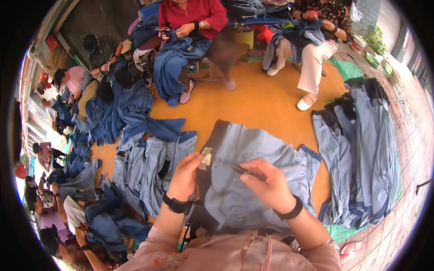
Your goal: Cutting loose threads from blue denim garments using small scissors.
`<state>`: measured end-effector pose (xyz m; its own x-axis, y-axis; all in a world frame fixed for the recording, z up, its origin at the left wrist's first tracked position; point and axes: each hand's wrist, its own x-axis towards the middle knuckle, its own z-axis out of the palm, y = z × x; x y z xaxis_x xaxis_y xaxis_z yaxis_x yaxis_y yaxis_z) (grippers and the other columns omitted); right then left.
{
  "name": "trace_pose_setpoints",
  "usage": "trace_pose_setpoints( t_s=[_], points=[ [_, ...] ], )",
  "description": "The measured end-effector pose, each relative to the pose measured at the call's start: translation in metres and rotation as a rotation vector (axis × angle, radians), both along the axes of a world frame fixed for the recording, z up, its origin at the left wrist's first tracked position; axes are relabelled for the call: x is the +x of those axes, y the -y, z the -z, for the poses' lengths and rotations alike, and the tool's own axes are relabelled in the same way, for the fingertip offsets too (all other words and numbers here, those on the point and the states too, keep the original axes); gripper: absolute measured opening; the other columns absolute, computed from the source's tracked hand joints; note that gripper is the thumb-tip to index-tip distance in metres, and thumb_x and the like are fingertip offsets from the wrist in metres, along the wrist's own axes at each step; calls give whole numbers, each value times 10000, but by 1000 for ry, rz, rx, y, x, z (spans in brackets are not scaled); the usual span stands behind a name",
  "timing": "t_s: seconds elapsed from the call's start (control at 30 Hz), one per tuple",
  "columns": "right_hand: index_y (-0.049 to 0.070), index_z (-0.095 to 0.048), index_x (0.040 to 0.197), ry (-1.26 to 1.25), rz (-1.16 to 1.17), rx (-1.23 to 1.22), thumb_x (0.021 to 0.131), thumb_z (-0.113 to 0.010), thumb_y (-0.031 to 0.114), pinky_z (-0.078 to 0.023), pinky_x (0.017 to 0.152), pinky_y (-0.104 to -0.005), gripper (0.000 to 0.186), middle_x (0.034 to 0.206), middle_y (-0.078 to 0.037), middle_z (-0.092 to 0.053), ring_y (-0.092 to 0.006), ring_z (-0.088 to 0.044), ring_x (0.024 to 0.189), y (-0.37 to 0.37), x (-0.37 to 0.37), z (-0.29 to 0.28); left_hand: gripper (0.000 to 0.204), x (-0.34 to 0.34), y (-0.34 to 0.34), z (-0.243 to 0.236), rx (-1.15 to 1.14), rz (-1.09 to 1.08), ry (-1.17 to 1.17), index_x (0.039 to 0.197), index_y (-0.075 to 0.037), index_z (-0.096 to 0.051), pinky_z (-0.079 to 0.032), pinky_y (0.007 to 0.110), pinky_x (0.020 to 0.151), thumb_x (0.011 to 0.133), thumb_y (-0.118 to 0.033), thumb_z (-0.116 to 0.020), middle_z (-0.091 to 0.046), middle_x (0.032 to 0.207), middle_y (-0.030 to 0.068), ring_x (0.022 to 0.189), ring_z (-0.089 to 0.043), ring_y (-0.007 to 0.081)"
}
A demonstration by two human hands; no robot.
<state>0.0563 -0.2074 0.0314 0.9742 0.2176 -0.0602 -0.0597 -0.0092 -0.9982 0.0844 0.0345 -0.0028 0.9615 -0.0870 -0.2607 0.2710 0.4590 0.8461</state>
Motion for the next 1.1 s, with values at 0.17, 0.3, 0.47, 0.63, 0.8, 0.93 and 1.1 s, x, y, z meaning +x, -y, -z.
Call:
trace_pose_setpoints(
  t_s=[0.17,0.3,0.47,0.63,0.8,0.93,1.1],
  points=[
    [32,-638,1092,270,3,-177,855,-696,91,-501,709,-266,251,893,-57,-646,-113,-612,775,-23,20,-7,152,-3,11,-11,47,-43,72,1009,-4,-669,-468,213,726,909,-97,-603,-686,897,21,785,-617,78],
    [31,-635,1090,328,-3,-207,849,-700,94,-509,673,-277,257,900,-76,-647,-134,-625,740,-32,23,-4,149,-13,22,-27,21,-42,103,996,8,-680,-477,227,741,885,-45,-595,-694,891,35,794,-623,86],
    [30,-629,1086,368,-15,-207,852,-690,81,-504,662,-270,247,917,-82,-651,-140,-626,725,-37,22,-8,186,-18,20,-28,33,-26,117,1044,24,-673,-488,229,748,884,-25,-592,-698,921,46,803,-632,96],
    [29,-626,1087,430,-1,-184,858,-681,74,-500,667,-264,240,925,-81,-652,-144,-632,746,-41,22,-8,194,-21,22,-29,65,-18,148,1056,31,-671,-490,225,754,879,2,-597,-699,936,53,814,-632,95],
    [1,-629,1082,373,-34,-210,861,-671,16,-517,757,-259,226,985,-68,-673,-117,-640,841,-39,20,-12,198,-22,21,-27,48,-23,142,1061,29,-671,-489,222,758,876,11,-602,-699,943,54,828,-631,95],
    [1,-630,1080,405,-27,-207,861,-666,7,-519,739,-256,222,983,-68,-672,-115,-640,828,-39,20,-11,201,-23,22,-27,77,-20,165,1063,26,-671,-490,224,758,873,15,-607,-699,947,54,828,-632,96],
    [22,-636,1068,350,-24,-160,869,-664,59,-506,690,-262,205,941,-91,-673,-142,-643,788,-40,19,-10,203,-25,22,-27,68,-19,163,1058,23,-674,-494,226,758,866,31,-610,-700,948,52,827,-636,95]
  ],
)
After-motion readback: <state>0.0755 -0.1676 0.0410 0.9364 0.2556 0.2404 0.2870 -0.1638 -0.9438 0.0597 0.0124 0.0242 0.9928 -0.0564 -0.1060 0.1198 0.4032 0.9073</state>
